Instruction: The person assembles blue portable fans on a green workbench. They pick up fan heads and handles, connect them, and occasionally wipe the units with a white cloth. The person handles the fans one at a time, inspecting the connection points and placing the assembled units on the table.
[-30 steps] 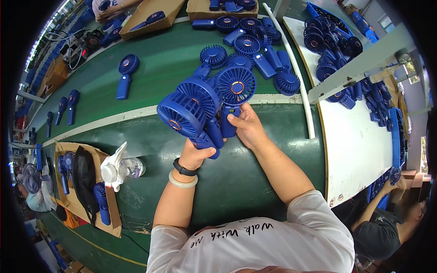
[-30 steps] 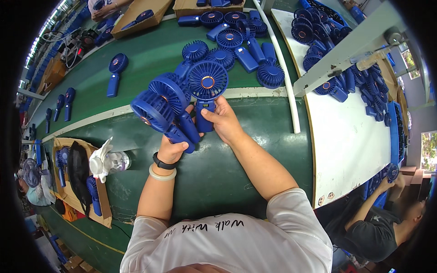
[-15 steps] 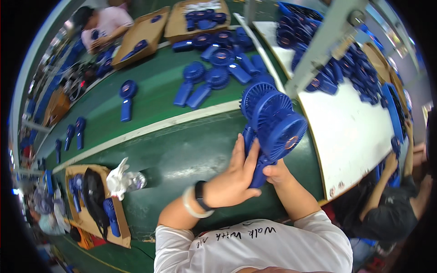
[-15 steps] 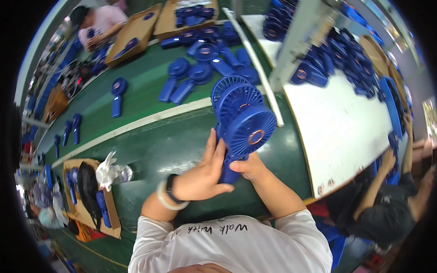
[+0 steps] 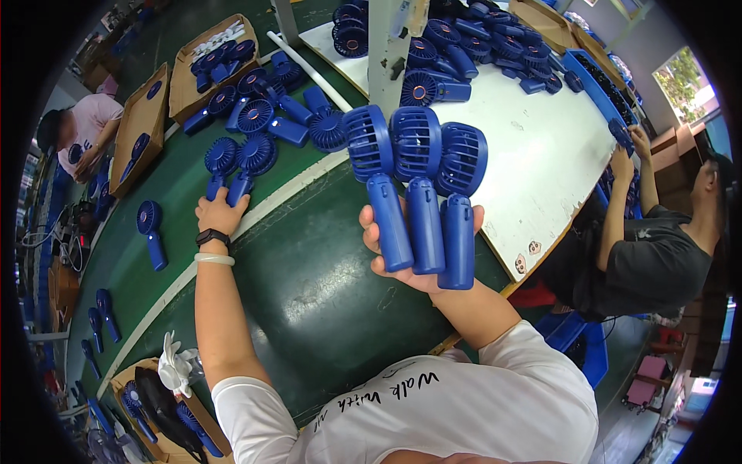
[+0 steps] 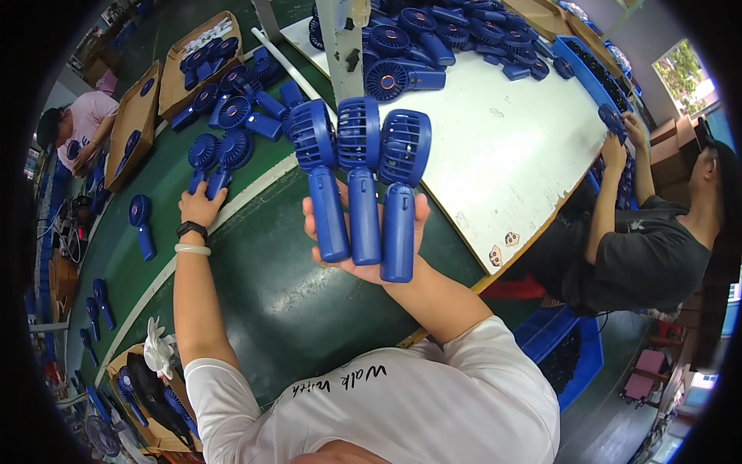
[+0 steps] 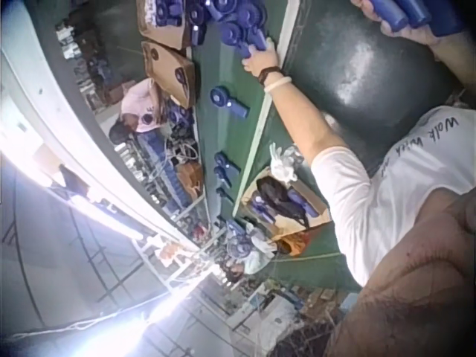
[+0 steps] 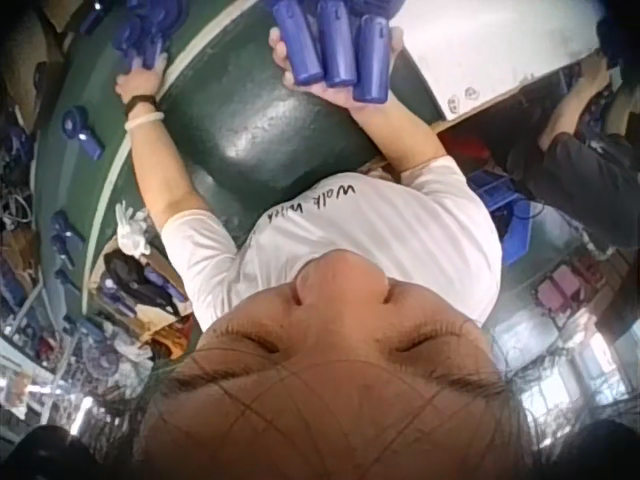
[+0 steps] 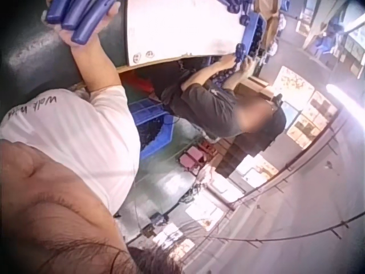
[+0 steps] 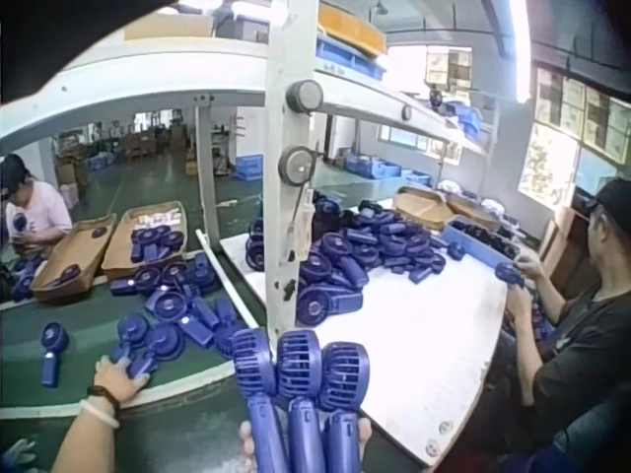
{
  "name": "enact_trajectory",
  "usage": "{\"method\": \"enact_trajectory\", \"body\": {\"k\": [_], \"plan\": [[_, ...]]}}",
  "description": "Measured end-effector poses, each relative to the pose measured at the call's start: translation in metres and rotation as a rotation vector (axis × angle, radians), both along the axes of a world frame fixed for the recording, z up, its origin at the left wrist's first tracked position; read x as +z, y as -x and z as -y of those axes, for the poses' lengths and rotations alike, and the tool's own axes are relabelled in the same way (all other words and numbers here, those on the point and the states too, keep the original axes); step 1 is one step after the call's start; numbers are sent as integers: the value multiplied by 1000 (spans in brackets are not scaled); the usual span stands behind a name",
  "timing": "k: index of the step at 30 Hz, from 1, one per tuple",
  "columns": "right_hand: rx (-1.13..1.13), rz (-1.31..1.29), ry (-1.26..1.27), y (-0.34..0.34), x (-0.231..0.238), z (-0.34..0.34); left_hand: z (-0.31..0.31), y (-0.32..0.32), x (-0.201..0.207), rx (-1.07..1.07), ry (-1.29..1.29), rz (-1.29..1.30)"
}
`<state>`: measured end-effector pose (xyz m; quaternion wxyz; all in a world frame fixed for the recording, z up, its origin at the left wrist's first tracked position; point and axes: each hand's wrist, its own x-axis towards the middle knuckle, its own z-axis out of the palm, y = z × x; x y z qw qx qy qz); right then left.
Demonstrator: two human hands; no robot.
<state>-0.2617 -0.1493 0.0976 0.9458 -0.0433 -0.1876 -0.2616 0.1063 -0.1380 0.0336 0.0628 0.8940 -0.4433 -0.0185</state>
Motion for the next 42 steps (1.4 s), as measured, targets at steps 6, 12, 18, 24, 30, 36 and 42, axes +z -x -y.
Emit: {"method": "enact_trajectory", "body": {"k": [6,12,18,24,30,36,42], "plan": [[4,2,23,8,0,8,-47,13,3,-16,165,167],[-128,-131,72,22,-11,27,-136,67,10,12,332,144],[-444,-908,333,89,-7,72,-214,109,17,96,151,41],[-780,-1995,941,155,-21,134,-224,147,17,162,93,101],[-1051,-2492,1399,178,-47,176,-197,127,4,35,512,-928],[-1690,-2122,1862,104,-23,129,-154,129,17,53,1067,-2116],[-1391,-1712,1836,28,-14,72,-137,122,2,-38,1086,-2572]]}}
